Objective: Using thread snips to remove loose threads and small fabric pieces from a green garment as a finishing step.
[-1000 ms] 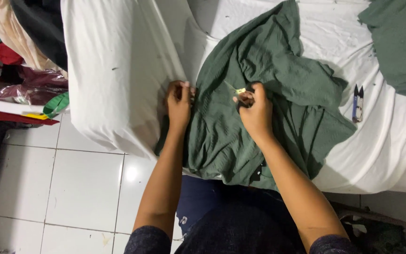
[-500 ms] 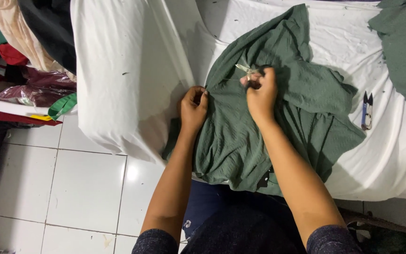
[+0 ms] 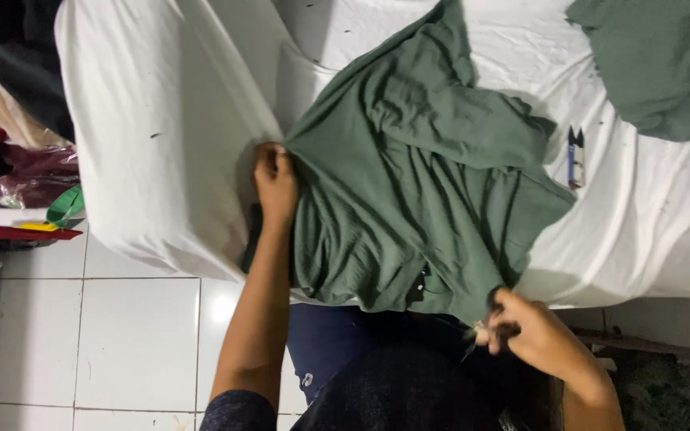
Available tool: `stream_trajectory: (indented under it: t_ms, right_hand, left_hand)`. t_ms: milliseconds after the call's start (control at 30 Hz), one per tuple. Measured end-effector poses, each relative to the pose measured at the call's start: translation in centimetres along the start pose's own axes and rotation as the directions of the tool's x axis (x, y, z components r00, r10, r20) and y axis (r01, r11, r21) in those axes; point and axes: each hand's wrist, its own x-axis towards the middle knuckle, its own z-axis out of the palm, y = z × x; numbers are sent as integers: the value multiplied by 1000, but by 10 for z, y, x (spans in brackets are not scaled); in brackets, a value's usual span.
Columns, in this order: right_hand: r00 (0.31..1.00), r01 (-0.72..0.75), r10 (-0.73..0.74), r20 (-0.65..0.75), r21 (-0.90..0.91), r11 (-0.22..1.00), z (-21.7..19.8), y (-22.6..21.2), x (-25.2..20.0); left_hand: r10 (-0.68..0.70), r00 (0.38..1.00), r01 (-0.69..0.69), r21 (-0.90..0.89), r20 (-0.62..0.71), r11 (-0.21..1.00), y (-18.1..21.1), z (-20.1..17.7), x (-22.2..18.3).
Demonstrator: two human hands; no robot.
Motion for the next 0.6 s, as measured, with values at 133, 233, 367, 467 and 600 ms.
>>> stream_trajectory:
  t_ms: [133, 233, 367, 467, 600]
  right_hand:
    - [765, 233, -170, -622, 21, 972, -4, -7, 9]
    - [502, 361, -223, -835, -32, 932, -23, -49, 42]
    - [429, 232, -378, -820, -305, 924, -57, -86, 105]
    - [507, 43, -399, -764, -440, 897, -106, -75, 184]
    - [111, 291, -486, -867, -439, 850, -144, -127, 181]
  left_hand:
    - [-144, 983, 155, 97, -114, 983, 40, -19, -3]
    - [-252, 954, 266, 65, -164, 962, 60, -32, -8]
    - [-194, 963, 223, 152, -185, 963, 77, -46, -23]
    - [-166, 970, 203, 212, -179, 956, 76, -54, -30]
    - [-145, 969, 200, 284, -202, 938, 76, -53, -30]
